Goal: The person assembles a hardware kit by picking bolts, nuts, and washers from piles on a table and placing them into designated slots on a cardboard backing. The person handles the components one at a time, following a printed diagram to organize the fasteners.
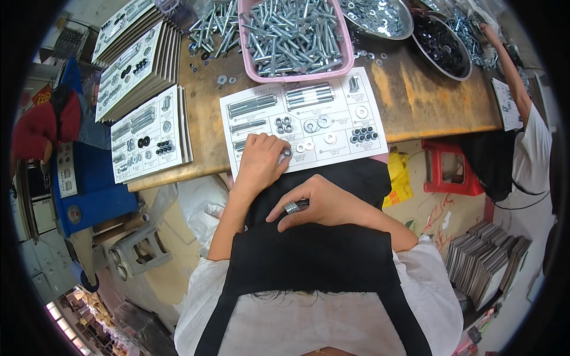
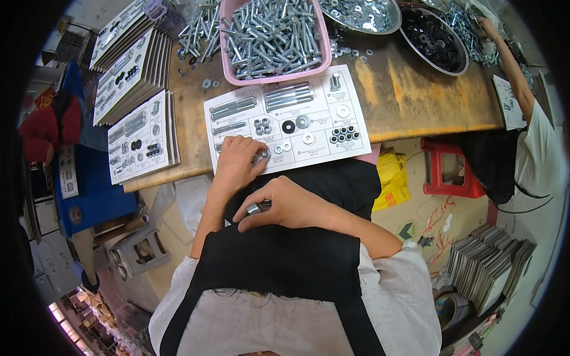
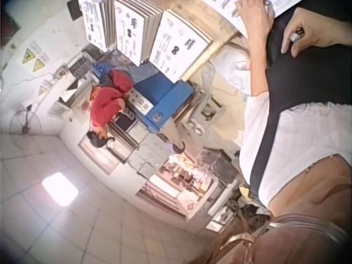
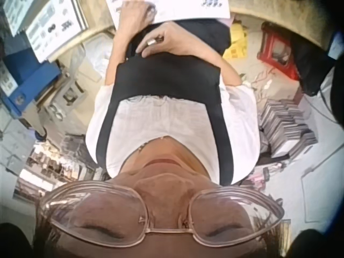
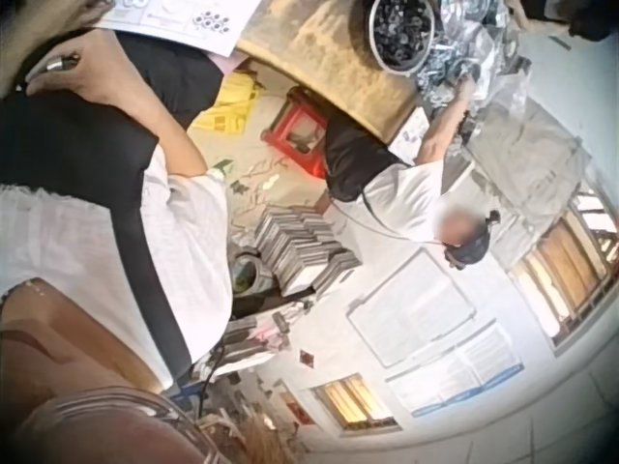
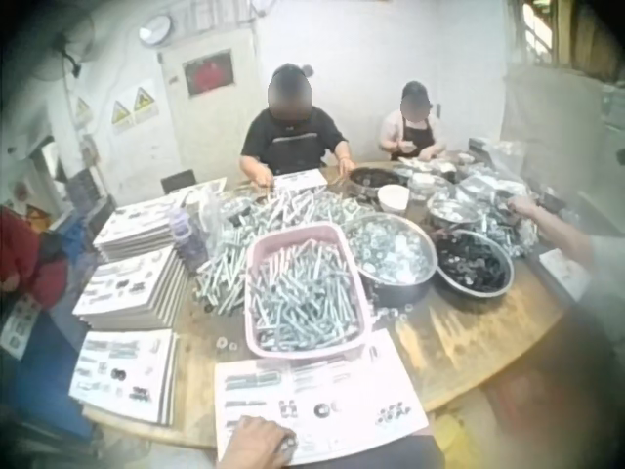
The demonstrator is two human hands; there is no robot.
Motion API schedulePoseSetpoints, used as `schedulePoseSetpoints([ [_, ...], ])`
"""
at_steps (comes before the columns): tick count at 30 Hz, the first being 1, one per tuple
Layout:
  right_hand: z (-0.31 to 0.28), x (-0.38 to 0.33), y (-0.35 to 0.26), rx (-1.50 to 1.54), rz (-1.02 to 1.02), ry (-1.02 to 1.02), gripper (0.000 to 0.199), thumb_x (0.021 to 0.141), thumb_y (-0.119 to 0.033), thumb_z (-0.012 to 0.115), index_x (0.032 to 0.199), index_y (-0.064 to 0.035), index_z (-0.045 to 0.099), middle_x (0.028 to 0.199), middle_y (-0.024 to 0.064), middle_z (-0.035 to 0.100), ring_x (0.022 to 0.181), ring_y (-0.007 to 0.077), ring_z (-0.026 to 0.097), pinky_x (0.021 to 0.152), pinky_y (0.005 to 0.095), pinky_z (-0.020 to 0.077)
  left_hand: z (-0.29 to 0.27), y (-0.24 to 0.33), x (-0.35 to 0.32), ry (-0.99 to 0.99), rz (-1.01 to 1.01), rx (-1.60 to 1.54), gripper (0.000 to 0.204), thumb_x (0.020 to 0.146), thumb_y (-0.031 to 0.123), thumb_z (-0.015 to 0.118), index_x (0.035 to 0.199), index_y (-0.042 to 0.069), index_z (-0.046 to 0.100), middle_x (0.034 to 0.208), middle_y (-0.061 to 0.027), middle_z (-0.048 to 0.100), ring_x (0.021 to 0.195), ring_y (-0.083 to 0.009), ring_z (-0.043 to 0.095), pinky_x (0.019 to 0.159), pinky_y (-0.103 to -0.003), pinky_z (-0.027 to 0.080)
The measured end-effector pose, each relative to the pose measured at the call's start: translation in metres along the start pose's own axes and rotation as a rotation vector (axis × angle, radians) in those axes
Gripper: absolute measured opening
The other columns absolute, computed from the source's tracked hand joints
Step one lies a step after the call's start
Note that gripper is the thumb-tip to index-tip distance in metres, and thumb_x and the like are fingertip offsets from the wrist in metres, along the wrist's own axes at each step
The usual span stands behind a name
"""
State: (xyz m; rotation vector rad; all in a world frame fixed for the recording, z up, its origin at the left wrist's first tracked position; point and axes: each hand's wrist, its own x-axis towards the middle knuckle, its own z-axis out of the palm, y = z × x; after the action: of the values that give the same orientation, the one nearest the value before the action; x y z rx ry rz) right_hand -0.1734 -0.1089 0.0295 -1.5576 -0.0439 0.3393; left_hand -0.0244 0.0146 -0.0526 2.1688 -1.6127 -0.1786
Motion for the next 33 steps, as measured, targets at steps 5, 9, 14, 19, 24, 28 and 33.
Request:
schedulePoseSetpoints([
  [5,0.0,0.001,0.006,0.004,-0.028,0.044,0.024,0.079,-0.026,0.078,0.099,-0.0133,0.076,0.074,0.0001,0.07,0.059,0.0063,0.048,0.058,0.0224,0.0393,0.012,-0.002,0.005,-0.012,0.038,0.117,0.023,0.074,0.014,0.071,0.095,0.006,0.064,0.087,-0.0077,0.06,0.088,-0.0252,0.054,0.085,-0.037,0.039],
  [9,-0.002,0.001,0.002,-0.006,0.001,0.039,0.023,0.08,-0.025,0.077,0.099,-0.0133,0.076,0.077,0.0006,0.071,0.06,0.0064,0.049,0.059,0.0219,0.0397,0.014,0.0,0.005,-0.01,0.031,0.125,0.024,0.075,0.014,0.071,0.097,0.006,0.064,0.089,-0.0077,0.06,0.09,-0.0261,0.054,0.086,-0.037,0.04],
  [14,-0.003,0.003,0.001,0.008,-0.011,0.058,0.023,0.079,-0.022,0.077,0.099,-0.0113,0.076,0.081,0.0009,0.072,0.063,0.0067,0.052,0.062,0.022,0.0422,0.003,0.0,0.008,-0.023,-0.038,-0.016,0.025,0.076,0.015,0.072,0.098,0.005,0.066,0.088,-0.0097,0.062,0.087,-0.0261,0.057,0.085,-0.037,0.041],
  [19,-0.01,-0.001,-0.002,-0.029,-0.117,0.287,0.023,0.077,-0.018,0.079,0.098,-0.0085,0.075,0.085,0.0039,0.072,0.071,0.0096,0.059,0.068,0.0234,0.0469,-0.049,-0.005,-0.005,0.232,-0.07,-0.742,0.02,0.071,0.015,0.077,0.089,0.007,0.073,0.088,-0.006,0.068,0.082,-0.0243,0.061,0.075,-0.033,0.046],
  [24,-0.009,0.002,-0.004,-0.01,-0.152,0.4,0.024,0.078,-0.015,0.079,0.098,-0.0033,0.072,0.086,0.0084,0.071,0.073,0.0093,0.06,0.068,0.0255,0.0487,-0.08,0.038,-0.009,0.427,0.27,-0.325,0.029,0.061,0.018,0.082,0.088,0.01,0.075,0.09,-0.0008,0.067,0.08,-0.0199,0.06,0.074,-0.033,0.044],
  [28,-0.009,0.004,-0.006,-0.028,-0.138,0.373,0.027,0.077,-0.015,0.08,0.099,-0.0021,0.072,0.086,0.0077,0.071,0.076,0.0075,0.059,0.069,0.0256,0.0488,-0.07,0.041,-0.011,0.539,0.307,-0.263,0.035,0.057,0.02,0.084,0.09,0.013,0.074,0.089,0.0016,0.067,0.079,-0.0171,0.06,0.073,-0.031,0.043],
  [33,-0.008,0.004,0.001,0.048,-0.112,0.342,0.028,0.077,-0.014,0.08,0.101,-0.0015,0.071,0.084,0.0071,0.071,0.072,0.0066,0.056,0.067,0.0253,0.0477,-0.059,0.042,-0.015,0.597,0.279,-0.338,0.038,0.056,0.019,0.085,0.091,0.011,0.073,0.087,0.0014,0.066,0.078,-0.017,0.06,0.073,-0.03,0.043],
])
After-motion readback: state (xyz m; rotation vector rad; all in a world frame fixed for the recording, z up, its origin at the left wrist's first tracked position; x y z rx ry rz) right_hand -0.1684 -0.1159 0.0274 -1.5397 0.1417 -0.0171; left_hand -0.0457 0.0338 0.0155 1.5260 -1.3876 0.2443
